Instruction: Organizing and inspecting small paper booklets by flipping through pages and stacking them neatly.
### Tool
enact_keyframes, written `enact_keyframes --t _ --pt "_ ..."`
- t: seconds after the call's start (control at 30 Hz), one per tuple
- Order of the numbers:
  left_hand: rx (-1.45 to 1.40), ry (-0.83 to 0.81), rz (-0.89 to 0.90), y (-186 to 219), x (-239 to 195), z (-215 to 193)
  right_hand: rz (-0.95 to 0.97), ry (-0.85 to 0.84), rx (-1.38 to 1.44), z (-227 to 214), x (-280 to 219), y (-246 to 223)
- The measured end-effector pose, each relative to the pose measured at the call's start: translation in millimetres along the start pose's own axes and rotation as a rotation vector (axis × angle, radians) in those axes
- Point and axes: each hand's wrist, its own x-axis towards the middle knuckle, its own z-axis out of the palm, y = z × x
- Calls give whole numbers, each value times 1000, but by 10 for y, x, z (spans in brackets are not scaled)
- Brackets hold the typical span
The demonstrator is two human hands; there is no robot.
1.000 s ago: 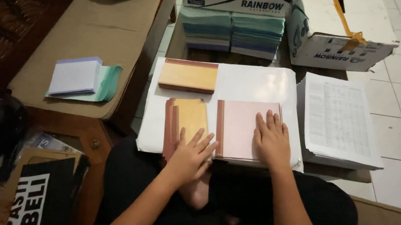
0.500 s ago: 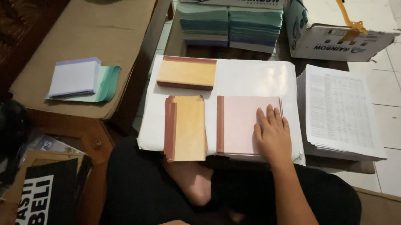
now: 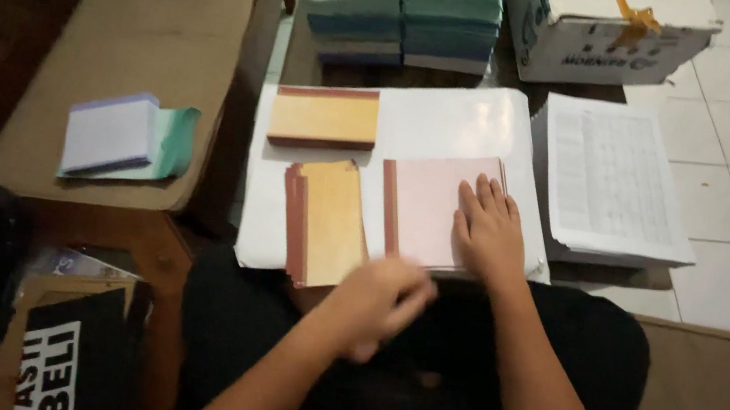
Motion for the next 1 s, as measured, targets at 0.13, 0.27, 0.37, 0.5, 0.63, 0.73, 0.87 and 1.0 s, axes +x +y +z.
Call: enact_keyframes --t 0.13,0.27,0.37,0.5,0.63,0.73,0.87,1.0 --pt "404 207 65 -953 592 475 -6 4 13 8 12 12" --pt "490 228 -53 -1141 968 654 0 20 59 -28 8 -32" --pt "506 148 -207 -1031 1035 815 -21 42 23 -16 -3 4" --pt "562 159 -279 -970 1031 859 -44 91 13 125 25 100" --pt "562 110 -311 -959 1041 830 -40 168 120 93 -28 245" --pt "534 67 -332 -1065 1112 854 -13 95 252 -86 -112 376" --pt "633 152 -296 -1380 1332 873 -55 -130 199 -231 -118 609" --pt "573 203 -348 -1297 1378 665 -8 -409 84 -387 -176 614"
